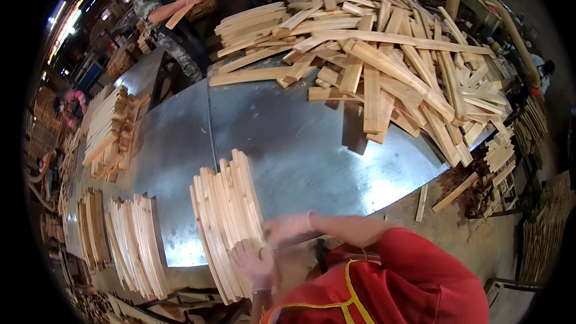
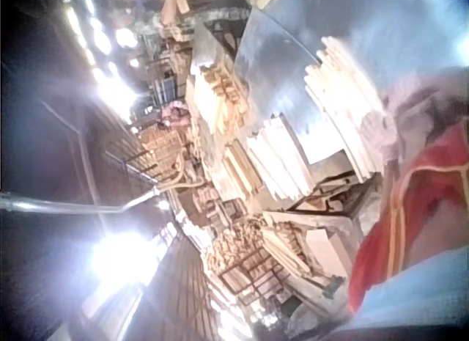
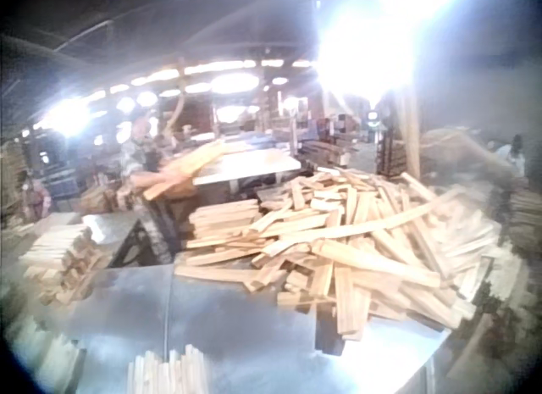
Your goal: The person repeatedly picks up thin wooden planks from a large pile on a metal table and stacks them into neat, aligned piles. The person wears gloves and uses both hands to handle the planks, occasionally adjusting the stacks to keep them organized.
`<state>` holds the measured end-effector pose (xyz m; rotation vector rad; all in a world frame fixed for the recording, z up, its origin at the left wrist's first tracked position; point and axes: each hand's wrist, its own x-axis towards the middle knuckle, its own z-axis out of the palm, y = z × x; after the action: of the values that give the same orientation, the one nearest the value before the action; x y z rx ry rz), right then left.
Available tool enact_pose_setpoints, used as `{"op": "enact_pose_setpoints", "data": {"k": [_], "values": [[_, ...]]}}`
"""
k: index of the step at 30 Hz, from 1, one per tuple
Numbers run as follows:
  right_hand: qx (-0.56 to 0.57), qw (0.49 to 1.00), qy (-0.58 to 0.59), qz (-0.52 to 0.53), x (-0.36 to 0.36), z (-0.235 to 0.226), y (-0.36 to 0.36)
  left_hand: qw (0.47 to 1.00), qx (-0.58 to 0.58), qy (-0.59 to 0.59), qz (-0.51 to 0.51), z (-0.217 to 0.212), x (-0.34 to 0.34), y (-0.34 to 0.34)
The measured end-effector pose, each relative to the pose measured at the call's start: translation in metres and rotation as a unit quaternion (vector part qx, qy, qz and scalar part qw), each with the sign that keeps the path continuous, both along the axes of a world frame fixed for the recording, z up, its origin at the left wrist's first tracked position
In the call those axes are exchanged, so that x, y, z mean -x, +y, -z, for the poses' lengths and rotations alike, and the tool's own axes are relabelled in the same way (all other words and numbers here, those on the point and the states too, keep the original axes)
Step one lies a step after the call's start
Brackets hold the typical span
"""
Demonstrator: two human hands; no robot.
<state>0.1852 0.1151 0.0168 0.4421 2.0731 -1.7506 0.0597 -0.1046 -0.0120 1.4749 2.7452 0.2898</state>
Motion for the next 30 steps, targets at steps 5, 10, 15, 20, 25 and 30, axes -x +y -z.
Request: {"op": "enact_pose_setpoints", "data": {"k": [5, 10, 15, 20, 25, 30], "values": [[-0.056, 0.83, 0.254, 0.494, -0.173, -0.063, 0.198, 0.999, 0.037, -0.004, -0.038, -0.023, -0.006, 0.015], [-0.517, 0.539, -0.005, 0.665, -0.409, -0.085, 0.363, 0.992, 0.09, 0.091, 0.013, -0.038, -0.025, 0.068], [-0.455, 0.553, -0.252, 0.651, -0.498, -0.061, 0.399, 0.978, 0.047, -0.161, 0.125, -0.044, -0.072, 0.174], [-0.433, 0.711, -0.199, 0.516, -0.473, -0.038, 0.39, 0.9, 0.024, -0.417, 0.121, -0.066, -0.152, 0.333], [-0.353, 0.774, -0.242, 0.467, -0.452, -0.023, 0.315, 0.924, 0.054, -0.342, 0.163, -0.051, -0.195, 0.415], [0.045, 0.739, 0.127, 0.66, -0.361, 0.036, 0.207, 0.87, 0.024, -0.471, 0.144, -0.002, -0.191, 0.364]]}}
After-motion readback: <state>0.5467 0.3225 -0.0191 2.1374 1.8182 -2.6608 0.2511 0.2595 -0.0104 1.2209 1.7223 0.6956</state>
